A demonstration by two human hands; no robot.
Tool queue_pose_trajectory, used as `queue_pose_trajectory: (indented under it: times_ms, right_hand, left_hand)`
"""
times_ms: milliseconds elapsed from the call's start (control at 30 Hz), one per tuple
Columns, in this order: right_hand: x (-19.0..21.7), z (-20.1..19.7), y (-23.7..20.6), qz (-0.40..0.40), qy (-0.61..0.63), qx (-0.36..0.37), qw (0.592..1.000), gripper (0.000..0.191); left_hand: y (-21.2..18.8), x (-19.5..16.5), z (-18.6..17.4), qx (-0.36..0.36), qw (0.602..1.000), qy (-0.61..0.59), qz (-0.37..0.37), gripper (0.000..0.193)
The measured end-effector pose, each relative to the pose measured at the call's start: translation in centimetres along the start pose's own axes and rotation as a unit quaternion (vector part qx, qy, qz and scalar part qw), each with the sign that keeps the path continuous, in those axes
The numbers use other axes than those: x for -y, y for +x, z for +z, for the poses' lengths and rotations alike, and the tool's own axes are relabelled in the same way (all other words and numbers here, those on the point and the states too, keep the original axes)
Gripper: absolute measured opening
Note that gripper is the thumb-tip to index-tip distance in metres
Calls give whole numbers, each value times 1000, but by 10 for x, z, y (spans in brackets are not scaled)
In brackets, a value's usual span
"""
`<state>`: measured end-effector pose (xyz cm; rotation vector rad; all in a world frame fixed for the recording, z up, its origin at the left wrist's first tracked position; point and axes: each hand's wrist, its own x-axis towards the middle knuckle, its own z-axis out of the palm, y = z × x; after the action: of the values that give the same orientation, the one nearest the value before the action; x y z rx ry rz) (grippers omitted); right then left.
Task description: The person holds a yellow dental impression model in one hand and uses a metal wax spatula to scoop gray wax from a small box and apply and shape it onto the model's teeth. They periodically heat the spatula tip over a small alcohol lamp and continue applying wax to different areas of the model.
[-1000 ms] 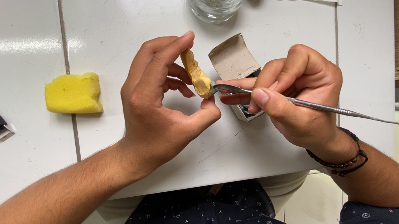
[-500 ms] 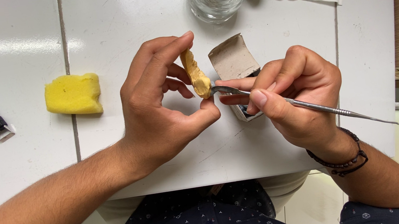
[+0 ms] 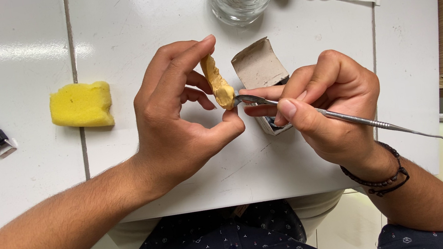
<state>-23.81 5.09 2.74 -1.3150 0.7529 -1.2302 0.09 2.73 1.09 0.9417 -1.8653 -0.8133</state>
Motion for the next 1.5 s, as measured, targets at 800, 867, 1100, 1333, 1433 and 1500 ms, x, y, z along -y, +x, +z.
queue_pose_trajectory:
  times_ms: [800,867,1100,1333,1433,1500]
  right_hand:
    - [2,-1,2,9,-17,14,1000,20]
    - [2,-1,2,5,-22,16,1000,21]
    - [2,-1,2,7,-20,16,1000,20]
    - [0,-1,0,3,-2,2,1000,21]
    - [0,-1,0,1,8,-2,1000,22]
    - [-1,0,0,3,14,-4,1000,22]
  left_hand:
    - [0,1,-1,1,1000,2,2,74]
    - [0,1,-1,2,1000,4,4,74]
    - [0,1,-1,2,1000,3,4,74]
    - [0,0,0,3,1000,1,0,75]
    - [1,0,0,3,1000,0,-1,74]
    - [0,0,0,3,1000,-1,-1,74]
